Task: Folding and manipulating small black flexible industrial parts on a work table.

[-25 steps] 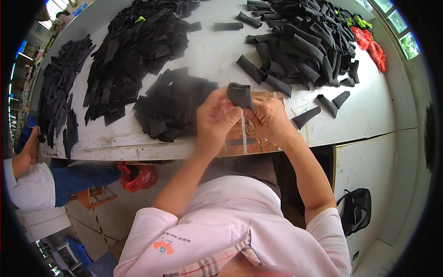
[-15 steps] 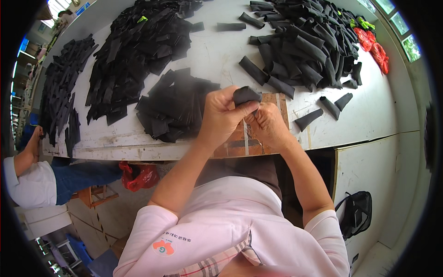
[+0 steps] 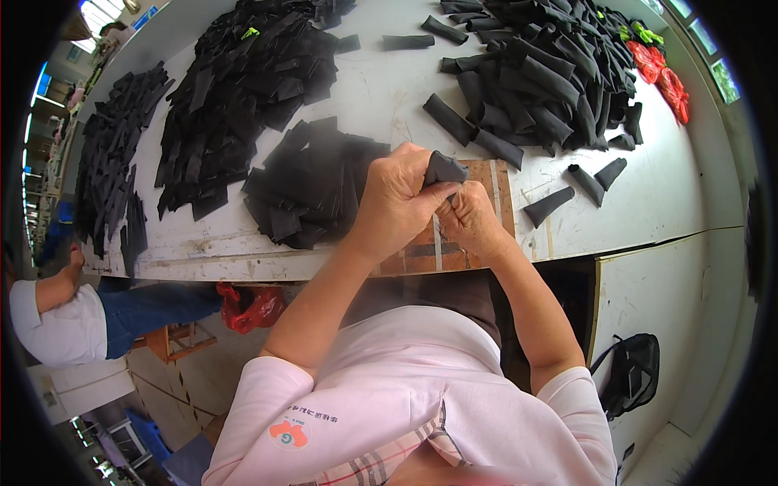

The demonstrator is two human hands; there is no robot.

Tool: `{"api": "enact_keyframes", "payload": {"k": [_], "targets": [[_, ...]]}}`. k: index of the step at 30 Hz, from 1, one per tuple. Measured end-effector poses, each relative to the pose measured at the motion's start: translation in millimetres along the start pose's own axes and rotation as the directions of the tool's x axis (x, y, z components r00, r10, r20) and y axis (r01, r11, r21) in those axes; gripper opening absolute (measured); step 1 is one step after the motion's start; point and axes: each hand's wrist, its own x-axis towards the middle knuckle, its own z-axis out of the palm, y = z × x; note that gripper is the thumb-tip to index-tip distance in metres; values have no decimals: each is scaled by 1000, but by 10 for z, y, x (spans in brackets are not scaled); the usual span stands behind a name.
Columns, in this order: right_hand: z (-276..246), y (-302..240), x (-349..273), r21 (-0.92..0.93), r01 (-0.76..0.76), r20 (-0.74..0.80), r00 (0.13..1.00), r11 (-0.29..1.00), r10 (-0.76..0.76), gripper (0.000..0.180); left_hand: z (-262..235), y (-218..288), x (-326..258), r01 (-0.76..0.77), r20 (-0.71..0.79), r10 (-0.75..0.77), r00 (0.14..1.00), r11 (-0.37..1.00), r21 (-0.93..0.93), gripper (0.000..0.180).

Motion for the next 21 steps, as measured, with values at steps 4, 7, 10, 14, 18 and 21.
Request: {"api": "enact_keyframes", "payload": {"k": [4,7,10,14,18,21], "targets": [[-145,-148,16,-142,20,72,997,990,-9,17,54,214,-40,19,-95,-75,993,873,-487,12],[-189,-294,52,-207,-12,78,996,978,29,17,-22,242,-77,51,-78,-154,985,692,-720,12],[-170,-247,45,-207,185,-57,978,961,-201,18,-53,189,-68,47,-7,-78,997,667,-744,12],[-4,29,11,122,9,12,1000,993,-11,19,-43,168,-33,48,-16,-66,998,856,-514,12],[-75,-96,31,-20,34,-5,999,999,-34,22,9,240,-58,-46,-125,-31,992,820,-570,12],[-189,-273,81,-155,27,72,997,988,-16,25,-4,249,-67,-85,-205,-86,975,709,-700,15]]}}
